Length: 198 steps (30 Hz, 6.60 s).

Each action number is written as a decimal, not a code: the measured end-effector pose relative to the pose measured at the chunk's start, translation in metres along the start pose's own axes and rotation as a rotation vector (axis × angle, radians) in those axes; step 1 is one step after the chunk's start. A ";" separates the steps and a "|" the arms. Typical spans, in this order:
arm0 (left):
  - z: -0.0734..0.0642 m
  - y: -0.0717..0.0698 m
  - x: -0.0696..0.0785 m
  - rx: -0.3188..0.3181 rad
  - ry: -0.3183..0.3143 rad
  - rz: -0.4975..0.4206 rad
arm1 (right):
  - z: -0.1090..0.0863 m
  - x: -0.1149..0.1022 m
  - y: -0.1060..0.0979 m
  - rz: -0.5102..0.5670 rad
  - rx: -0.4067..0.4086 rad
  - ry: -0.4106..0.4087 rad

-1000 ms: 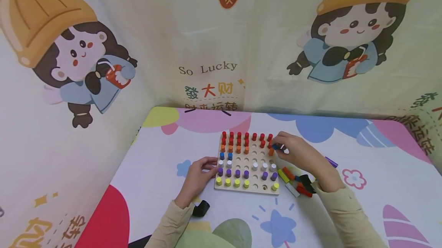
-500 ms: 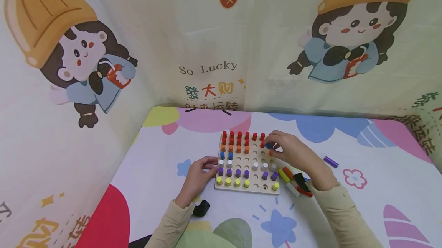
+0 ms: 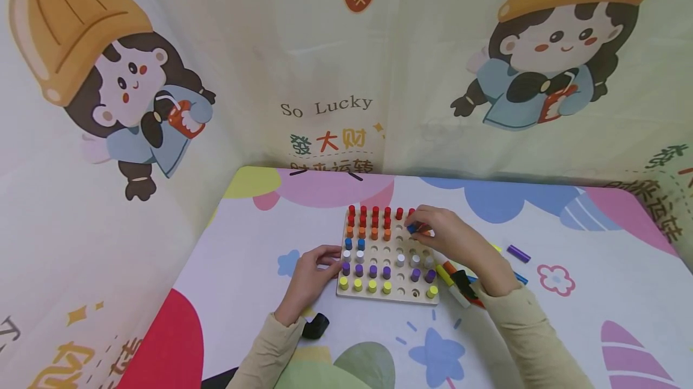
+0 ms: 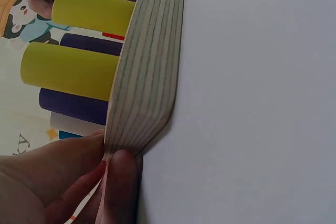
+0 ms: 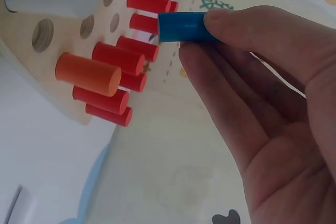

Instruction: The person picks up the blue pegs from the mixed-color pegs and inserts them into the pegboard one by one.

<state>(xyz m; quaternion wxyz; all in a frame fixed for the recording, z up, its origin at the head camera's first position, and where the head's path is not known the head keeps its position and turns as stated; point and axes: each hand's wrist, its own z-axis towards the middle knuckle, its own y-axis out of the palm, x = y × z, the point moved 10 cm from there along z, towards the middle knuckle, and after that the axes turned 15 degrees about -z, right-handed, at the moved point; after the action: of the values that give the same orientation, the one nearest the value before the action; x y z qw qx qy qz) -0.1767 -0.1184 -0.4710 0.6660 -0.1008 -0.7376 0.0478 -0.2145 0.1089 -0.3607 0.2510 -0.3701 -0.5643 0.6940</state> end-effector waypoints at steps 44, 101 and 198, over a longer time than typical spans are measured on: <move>-0.001 0.000 0.001 0.003 -0.004 0.004 | 0.026 -0.024 0.027 0.116 -0.128 0.002; 0.001 0.000 -0.002 0.003 0.003 0.010 | 0.043 -0.048 0.046 0.051 -0.118 -0.096; 0.000 0.000 -0.002 0.011 0.001 0.022 | -0.052 0.058 0.008 -0.041 -0.034 0.101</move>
<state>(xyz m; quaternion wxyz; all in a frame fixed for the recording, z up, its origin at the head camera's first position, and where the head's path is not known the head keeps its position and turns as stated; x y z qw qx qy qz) -0.1765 -0.1190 -0.4730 0.6664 -0.1054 -0.7358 0.0594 -0.2071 0.1827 -0.3863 0.2869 -0.3972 -0.5699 0.6596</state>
